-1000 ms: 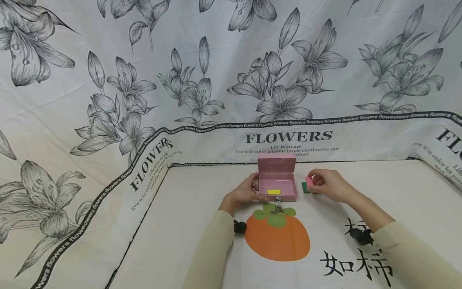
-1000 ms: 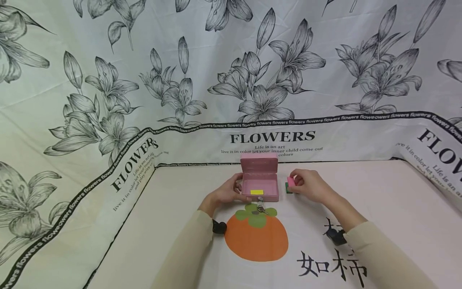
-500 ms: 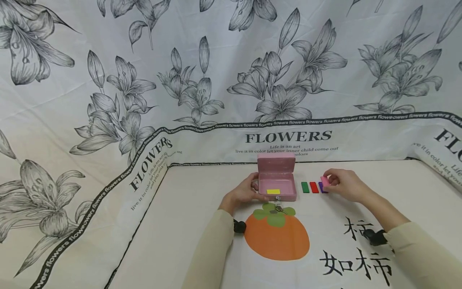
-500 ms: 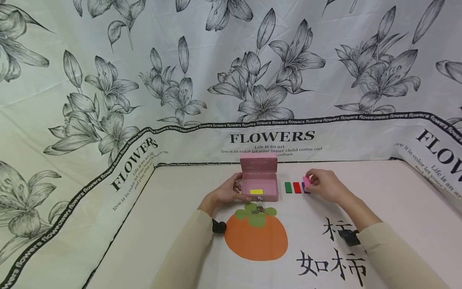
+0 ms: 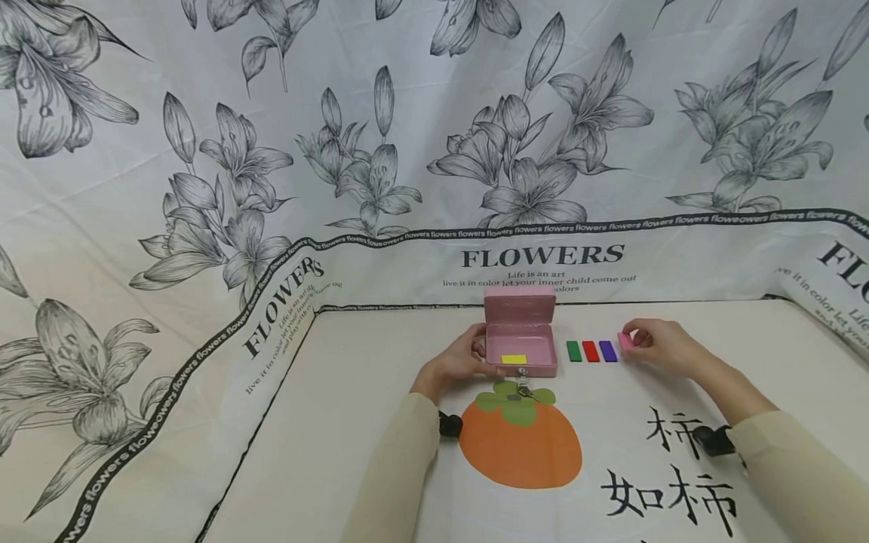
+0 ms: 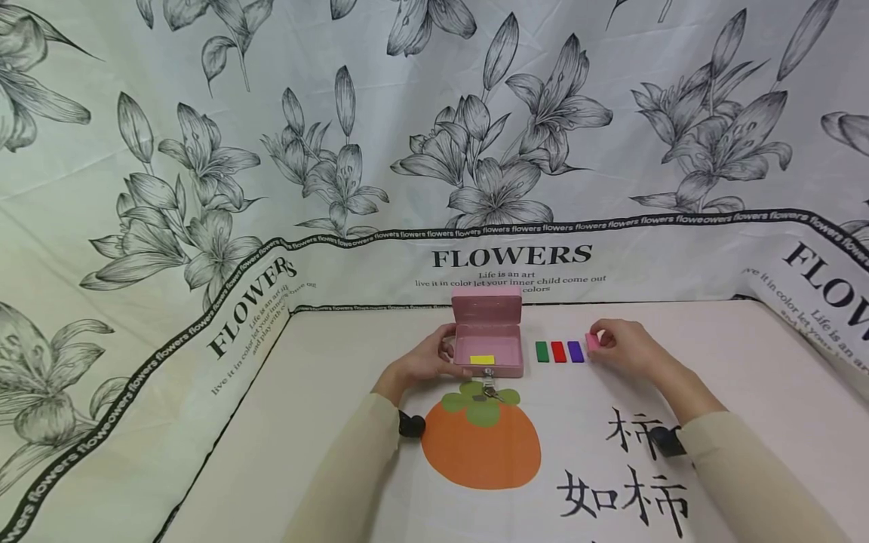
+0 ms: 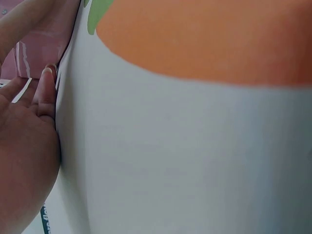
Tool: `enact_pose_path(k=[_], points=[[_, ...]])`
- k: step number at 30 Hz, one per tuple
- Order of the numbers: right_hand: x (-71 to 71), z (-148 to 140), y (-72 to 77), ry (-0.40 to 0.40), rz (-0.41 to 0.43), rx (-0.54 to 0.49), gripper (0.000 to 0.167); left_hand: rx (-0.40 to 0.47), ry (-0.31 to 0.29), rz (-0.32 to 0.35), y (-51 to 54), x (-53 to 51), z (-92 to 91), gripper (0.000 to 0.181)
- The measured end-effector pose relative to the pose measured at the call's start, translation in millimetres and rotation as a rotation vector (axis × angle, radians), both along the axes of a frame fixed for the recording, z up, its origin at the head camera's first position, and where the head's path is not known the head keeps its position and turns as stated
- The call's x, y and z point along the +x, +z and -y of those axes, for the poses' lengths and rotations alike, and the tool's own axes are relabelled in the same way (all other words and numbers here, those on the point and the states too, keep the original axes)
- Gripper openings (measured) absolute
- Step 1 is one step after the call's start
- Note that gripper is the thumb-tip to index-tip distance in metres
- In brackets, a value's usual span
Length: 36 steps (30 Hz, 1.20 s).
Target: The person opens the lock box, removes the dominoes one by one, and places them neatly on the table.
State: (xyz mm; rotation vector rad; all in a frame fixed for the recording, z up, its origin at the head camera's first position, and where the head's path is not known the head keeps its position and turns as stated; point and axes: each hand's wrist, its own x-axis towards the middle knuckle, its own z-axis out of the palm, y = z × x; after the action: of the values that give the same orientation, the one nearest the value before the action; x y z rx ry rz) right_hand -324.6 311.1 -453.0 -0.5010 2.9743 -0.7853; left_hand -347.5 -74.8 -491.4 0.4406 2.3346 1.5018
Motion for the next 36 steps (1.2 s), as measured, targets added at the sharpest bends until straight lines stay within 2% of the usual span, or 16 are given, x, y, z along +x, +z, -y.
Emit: enact_pose_path(k=[6, 29, 36], points=[[-1.7, -2.8, -6.3, -0.007, 0.042, 0.001, 0.038, -0.006, -0.005, -0.006, -0.3, 0.7, -0.6, 0.101], [-4.6, -4.8, -9.3, 0.023, 0.071, -0.010, 0.039, 0.014, -0.008, -0.003, 0.6, 1.5, -0.1, 0.100], [-4.2, -5.2, -8.6, 0.015, 0.081, -0.015, 0.047, 0.015, -0.007, 0.006, 1.7, 1.1, 0.4, 0.102]])
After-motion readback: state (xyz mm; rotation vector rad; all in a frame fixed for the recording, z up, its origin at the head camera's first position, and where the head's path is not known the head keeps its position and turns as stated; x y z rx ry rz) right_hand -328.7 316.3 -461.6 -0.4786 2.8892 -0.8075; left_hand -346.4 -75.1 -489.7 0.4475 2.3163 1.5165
